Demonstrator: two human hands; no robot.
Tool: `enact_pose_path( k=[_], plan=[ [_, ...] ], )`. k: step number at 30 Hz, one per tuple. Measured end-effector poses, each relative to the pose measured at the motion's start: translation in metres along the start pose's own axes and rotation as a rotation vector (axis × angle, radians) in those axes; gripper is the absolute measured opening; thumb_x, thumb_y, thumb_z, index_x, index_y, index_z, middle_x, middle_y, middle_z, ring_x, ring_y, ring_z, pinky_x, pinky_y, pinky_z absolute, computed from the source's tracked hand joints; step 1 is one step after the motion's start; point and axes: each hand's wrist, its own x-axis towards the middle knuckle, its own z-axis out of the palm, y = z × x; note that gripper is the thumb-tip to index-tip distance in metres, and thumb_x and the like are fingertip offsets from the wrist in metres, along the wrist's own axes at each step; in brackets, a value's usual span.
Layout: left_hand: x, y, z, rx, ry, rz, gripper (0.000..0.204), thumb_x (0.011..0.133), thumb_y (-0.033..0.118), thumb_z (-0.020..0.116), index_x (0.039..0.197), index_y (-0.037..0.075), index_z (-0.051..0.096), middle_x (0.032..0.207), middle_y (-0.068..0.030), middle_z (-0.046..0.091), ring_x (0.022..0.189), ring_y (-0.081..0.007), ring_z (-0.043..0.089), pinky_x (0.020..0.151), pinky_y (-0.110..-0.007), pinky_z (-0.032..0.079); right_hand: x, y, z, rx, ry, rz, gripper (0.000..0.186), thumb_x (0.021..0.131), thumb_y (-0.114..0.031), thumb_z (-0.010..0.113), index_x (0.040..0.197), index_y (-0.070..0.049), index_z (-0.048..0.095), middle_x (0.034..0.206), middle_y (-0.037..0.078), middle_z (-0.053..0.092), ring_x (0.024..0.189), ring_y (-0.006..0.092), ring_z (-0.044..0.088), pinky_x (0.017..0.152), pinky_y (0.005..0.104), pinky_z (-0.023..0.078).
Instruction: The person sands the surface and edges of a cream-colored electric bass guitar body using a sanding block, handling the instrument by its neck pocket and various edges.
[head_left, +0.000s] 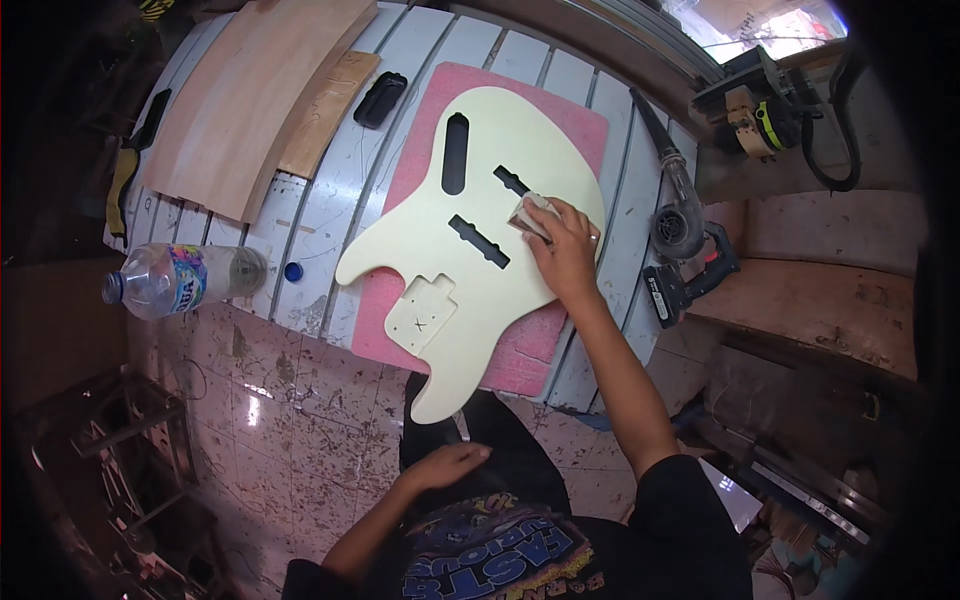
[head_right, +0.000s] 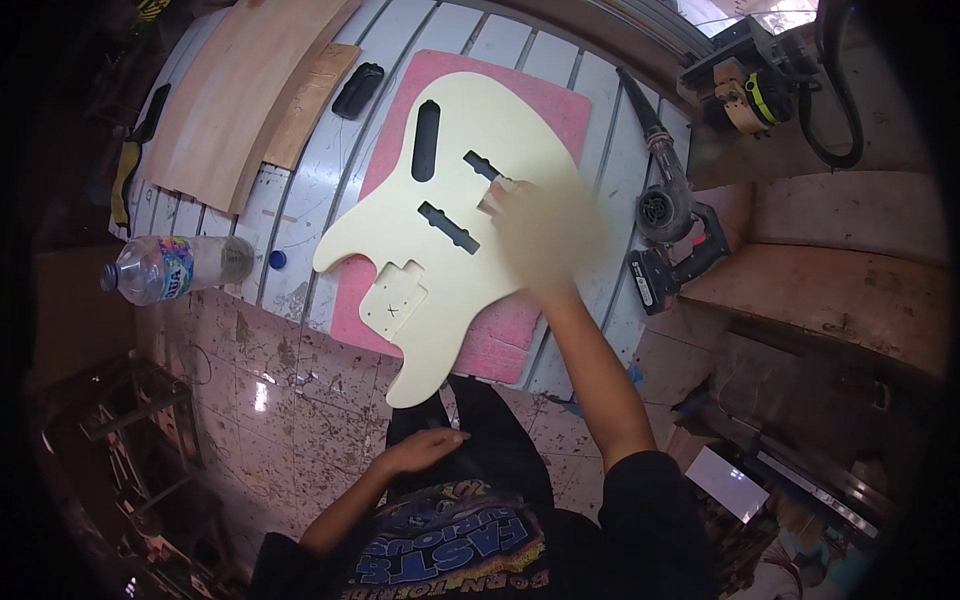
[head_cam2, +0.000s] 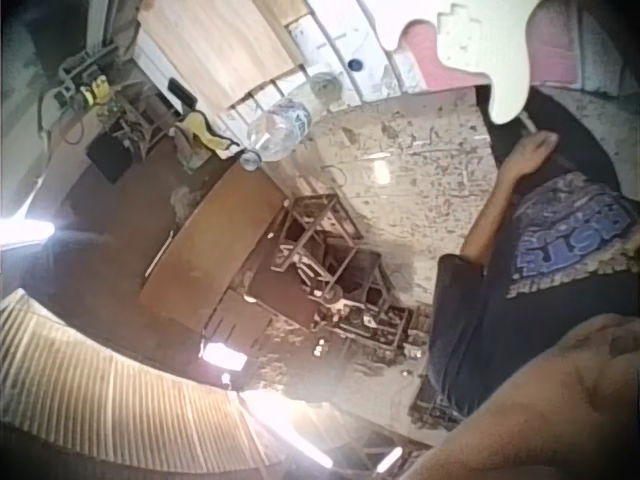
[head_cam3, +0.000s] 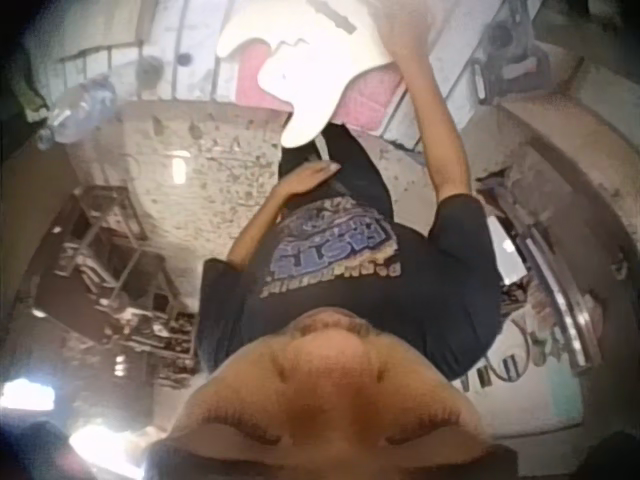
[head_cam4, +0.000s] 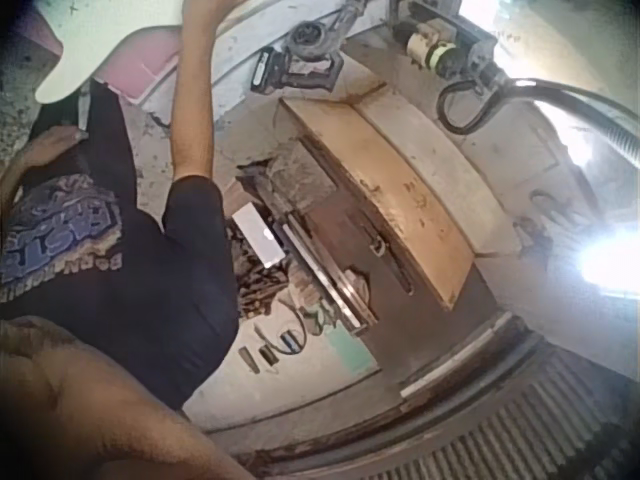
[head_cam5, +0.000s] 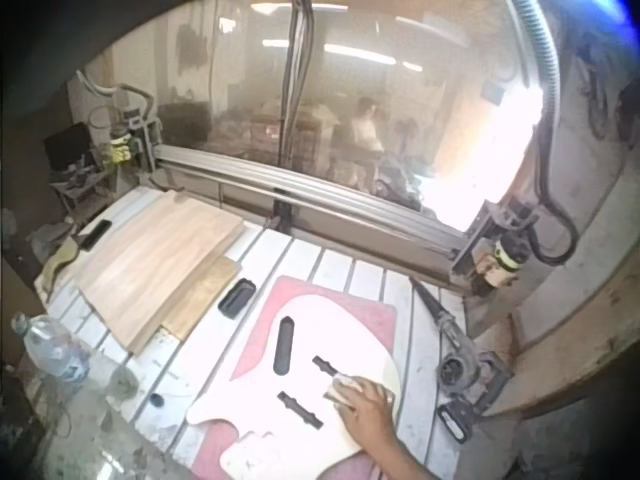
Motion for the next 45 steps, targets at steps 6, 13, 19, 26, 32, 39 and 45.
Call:
enact_pose_path(
  k=[6, 13, 19, 26, 32, 39, 45],
  plan=[
    [0.011, -0.017, -0.002, 0.048, 0.121, -0.090, 0.059, 0.109, 0.047, 0.050, 0.147, 0.002, 0.057, 0.149, -0.0173, 0.060, 0.138, -0.0284, 0.057, 0.116, -0.036, 0.041, -0.069, -0.013, -0.015, -0.052, -0.107, -0.142, 0.055, 0.085, -0.019, 0.080, 0.139, -0.027, 0.069, 0.139, 0.014, 0.061, 0.130, 0.0355, 0.055, 0.110, 0.0506, 0.037],
    [-0.024, 0.169, -0.084, 0.255, 0.069, 0.049, 0.053, 0.103, 0.038, 0.064, 0.140, 0.000, 0.061, 0.135, -0.0208, 0.067, 0.126, -0.0330, 0.065, 0.108, -0.040, 0.047, -0.004, 0.018, -0.010, -0.044, 0.099, -0.018, 0.057, 0.086, -0.023, 0.079, 0.141, -0.027, 0.067, 0.138, 0.014, 0.062, 0.130, 0.0355, 0.054, 0.112, 0.0521, 0.035],
    [0.063, 0.193, -0.211, 0.847, 1.324, 0.462, 0.054, 0.092, 0.035, 0.075, 0.133, 0.002, 0.064, 0.136, -0.0223, 0.063, 0.129, -0.0437, 0.053, 0.110, -0.052, 0.041, -0.043, 0.016, -0.010, -0.147, -0.010, -0.070, 0.054, 0.089, -0.024, 0.075, 0.142, -0.029, 0.066, 0.139, 0.014, 0.060, 0.130, 0.0363, 0.054, 0.113, 0.0552, 0.035],
    [0.125, 0.240, -0.255, 0.856, 1.295, 0.060, 0.081, 0.087, 0.068, 0.068, 0.140, 0.006, 0.063, 0.125, -0.0190, 0.065, 0.116, -0.0390, 0.061, 0.096, -0.050, 0.052, 0.015, 0.016, -0.012, -0.074, -0.065, 0.295, 0.053, 0.090, -0.019, 0.074, 0.142, -0.029, 0.066, 0.141, 0.015, 0.059, 0.129, 0.0377, 0.055, 0.109, 0.0544, 0.038],
    [0.133, 0.244, -0.249, 0.866, 1.364, 0.008, 0.072, 0.087, 0.066, 0.066, 0.127, 0.006, 0.069, 0.117, -0.0161, 0.066, 0.109, -0.0345, 0.063, 0.088, -0.048, 0.053, -0.016, 0.017, -0.010, -0.121, -0.017, -0.084, 0.055, 0.089, -0.020, 0.076, 0.143, -0.030, 0.066, 0.140, 0.016, 0.059, 0.131, 0.0372, 0.054, 0.112, 0.0534, 0.036],
    [0.135, 0.243, -0.252, 0.810, 1.410, 0.021, 0.063, 0.091, 0.058, 0.065, 0.128, 0.008, 0.070, 0.119, -0.0154, 0.067, 0.110, -0.0347, 0.063, 0.092, -0.048, 0.054, -0.021, 0.011, 0.011, -0.186, 0.039, -0.009, 0.058, 0.086, -0.019, 0.078, 0.141, -0.031, 0.067, 0.140, 0.012, 0.060, 0.131, 0.0344, 0.054, 0.111, 0.0526, 0.037],
    [0.137, 0.238, -0.255, 0.785, 1.404, 0.035, 0.052, 0.091, 0.045, 0.064, 0.129, 0.009, 0.070, 0.118, -0.0148, 0.066, 0.112, -0.0344, 0.062, 0.094, -0.048, 0.053, 0.022, 0.013, -0.017, -0.065, -0.111, 0.062, 0.056, 0.090, -0.019, 0.075, 0.144, -0.028, 0.064, 0.139, 0.014, 0.059, 0.128, 0.0358, 0.054, 0.110, 0.0510, 0.038]
  ],
)
